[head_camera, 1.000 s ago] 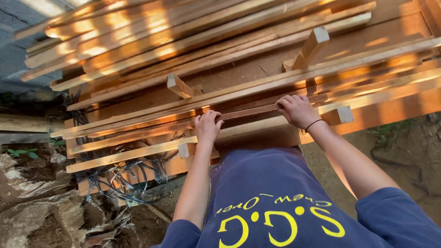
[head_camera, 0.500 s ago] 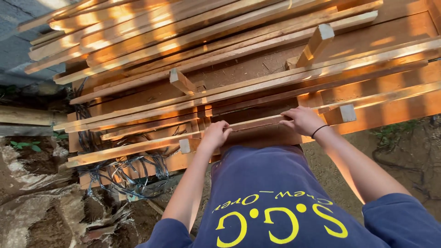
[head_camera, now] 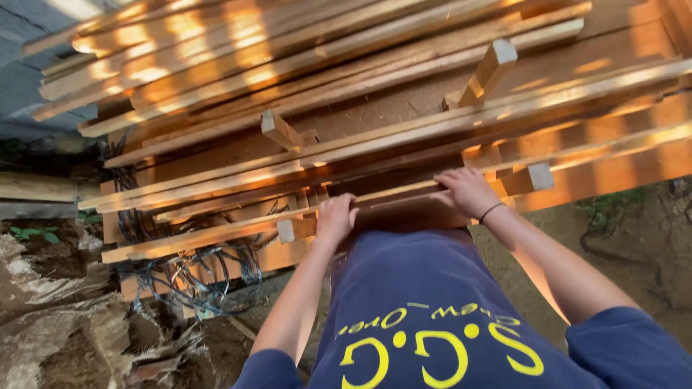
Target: Organizing and aligning thin wooden slats on a workbench in a woodworking area.
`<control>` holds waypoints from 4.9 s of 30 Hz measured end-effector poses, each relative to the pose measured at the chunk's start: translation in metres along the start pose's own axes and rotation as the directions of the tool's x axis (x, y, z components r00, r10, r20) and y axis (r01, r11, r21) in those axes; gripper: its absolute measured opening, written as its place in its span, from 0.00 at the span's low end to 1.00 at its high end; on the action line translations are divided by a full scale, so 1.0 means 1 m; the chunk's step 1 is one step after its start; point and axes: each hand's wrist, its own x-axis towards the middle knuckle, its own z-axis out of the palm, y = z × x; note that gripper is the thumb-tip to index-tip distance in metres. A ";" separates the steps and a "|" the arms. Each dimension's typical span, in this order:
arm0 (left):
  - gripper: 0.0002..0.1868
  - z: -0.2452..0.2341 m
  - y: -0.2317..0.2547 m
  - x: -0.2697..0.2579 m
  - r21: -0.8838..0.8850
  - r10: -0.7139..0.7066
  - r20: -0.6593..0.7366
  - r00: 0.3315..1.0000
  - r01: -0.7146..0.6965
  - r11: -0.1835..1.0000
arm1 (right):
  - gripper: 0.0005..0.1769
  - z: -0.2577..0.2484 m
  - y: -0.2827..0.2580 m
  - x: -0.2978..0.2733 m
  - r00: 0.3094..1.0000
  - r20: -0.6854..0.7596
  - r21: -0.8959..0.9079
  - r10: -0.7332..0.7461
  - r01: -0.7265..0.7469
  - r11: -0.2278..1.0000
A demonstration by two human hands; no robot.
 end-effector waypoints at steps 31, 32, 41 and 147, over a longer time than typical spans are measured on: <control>0.26 0.019 0.001 0.023 0.099 -0.103 0.076 0.992 0.095 0.990 | 0.25 0.046 0.016 0.033 0.966 0.259 -0.157 -0.001 0.044 0.987; 0.24 0.017 0.003 0.020 0.064 -0.112 0.079 0.991 0.107 0.992 | 0.22 0.039 0.012 0.030 0.971 0.239 -0.146 -0.012 0.048 0.988; 0.28 -0.041 0.030 0.014 -0.019 -0.109 0.130 0.986 0.113 0.993 | 0.31 0.025 0.006 0.030 0.977 0.214 -0.125 -0.007 0.034 0.992; 0.50 -0.065 0.014 0.111 -0.015 -0.450 0.246 0.859 0.467 0.884 | 0.31 0.029 0.024 0.124 0.843 0.270 0.083 0.466 -0.502 0.861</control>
